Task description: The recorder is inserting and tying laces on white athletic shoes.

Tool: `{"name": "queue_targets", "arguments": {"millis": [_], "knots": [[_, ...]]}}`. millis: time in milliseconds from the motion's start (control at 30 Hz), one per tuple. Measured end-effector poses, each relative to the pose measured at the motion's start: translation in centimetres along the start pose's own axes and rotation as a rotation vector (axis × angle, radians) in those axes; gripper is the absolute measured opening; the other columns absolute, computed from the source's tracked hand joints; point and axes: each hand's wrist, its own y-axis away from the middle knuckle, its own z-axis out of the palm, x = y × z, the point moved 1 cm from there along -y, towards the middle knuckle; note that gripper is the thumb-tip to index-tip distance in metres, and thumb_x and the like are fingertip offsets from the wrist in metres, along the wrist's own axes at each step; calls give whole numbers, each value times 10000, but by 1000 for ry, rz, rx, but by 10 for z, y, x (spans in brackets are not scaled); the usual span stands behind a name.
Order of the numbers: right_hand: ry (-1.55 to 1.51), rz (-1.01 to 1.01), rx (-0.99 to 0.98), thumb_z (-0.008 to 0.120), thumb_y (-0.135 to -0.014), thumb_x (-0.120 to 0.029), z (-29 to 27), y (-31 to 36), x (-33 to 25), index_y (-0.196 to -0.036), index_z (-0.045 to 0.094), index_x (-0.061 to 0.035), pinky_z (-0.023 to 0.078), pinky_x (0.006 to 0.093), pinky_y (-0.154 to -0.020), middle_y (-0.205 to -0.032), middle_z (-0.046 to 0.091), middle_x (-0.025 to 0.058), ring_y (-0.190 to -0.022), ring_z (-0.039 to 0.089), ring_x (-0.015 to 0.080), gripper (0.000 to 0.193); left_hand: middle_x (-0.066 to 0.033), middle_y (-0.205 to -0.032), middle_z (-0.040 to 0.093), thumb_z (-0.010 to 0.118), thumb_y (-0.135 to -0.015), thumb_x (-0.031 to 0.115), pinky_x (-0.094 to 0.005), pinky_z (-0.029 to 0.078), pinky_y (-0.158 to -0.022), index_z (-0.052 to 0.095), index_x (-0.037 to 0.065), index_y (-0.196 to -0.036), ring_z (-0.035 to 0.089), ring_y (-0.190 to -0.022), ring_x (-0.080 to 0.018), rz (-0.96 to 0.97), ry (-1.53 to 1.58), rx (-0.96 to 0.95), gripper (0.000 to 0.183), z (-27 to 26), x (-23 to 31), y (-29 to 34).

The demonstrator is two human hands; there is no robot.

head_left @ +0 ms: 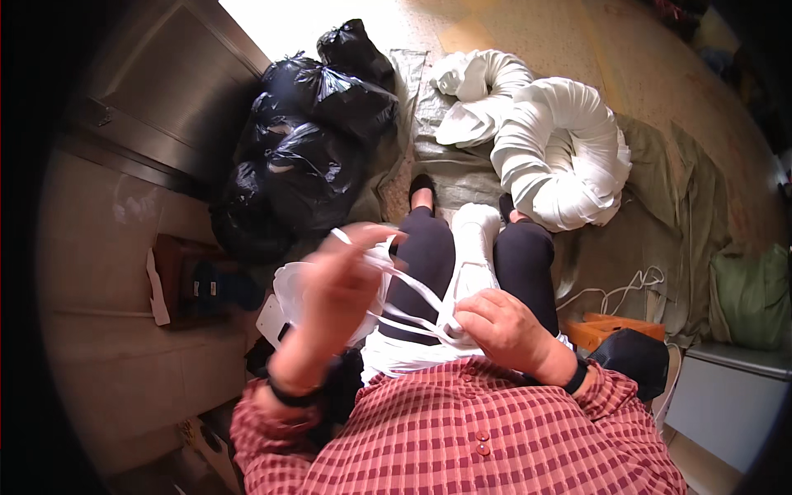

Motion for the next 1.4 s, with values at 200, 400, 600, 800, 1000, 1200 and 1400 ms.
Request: {"name": "queue_targets", "arguments": {"millis": [200,400,600,800,1000,1200,1400], "knots": [[-51,-48,-47,736,-871,-130,-26,-3,0,-1150,685,-36,594,430,-940,-1144,692,117,-1083,699,298,298,-118,-960,770,761,-846,57,-436,610,-749,738,111,-1291,763,-872,-341,230,231,-389,448,131,-20,9],[-211,462,196,568,-783,115,-33,4,47,-1154,663,33,560,458,-973,-1156,678,209,-1093,677,409,392,-64,-837,657,762,-861,114,-417,571,-673,714,113,-1050,709,-792,-278,315,42,-382,195,128,-20,-2],[-21,485,159,764,-894,21,-8,13,71,-1076,708,18,596,414,-864,-1019,735,159,-949,730,346,191,-55,-807,609,784,-851,92,-402,554,-643,703,97,-1063,678,-742,-259,305,71,-300,227,135,-25,9],[55,414,110,750,-909,-17,-9,8,72,-1054,700,-5,603,443,-867,-1022,743,163,-967,737,360,154,-50,-795,594,782,-858,95,-394,536,-618,706,110,-1082,661,-715,-249,313,113,-232,236,139,-26,8],[100,415,20,740,-889,-57,-10,-2,79,-1029,660,-15,580,470,-812,-956,698,164,-900,704,384,167,-48,-784,596,764,-881,99,-387,533,-602,716,126,-1117,659,-690,-253,367,22,-207,243,147,-22,3],[240,296,48,720,-855,-22,-5,-26,97,-990,647,-37,566,456,-791,-872,654,148,-829,683,376,154,-74,-835,661,771,-883,88,-422,542,-616,764,114,-1151,675,-716,-301,285,63,-202,270,154,-21,-7],[-167,611,-21,724,-940,-100,-24,-31,107,-1006,663,5,565,434,-798,-885,685,164,-853,703,342,138,-69,-835,654,765,-862,70,-426,554,-629,767,139,-1163,680,-723,-298,300,41,-215,309,154,-21,-10]]}}
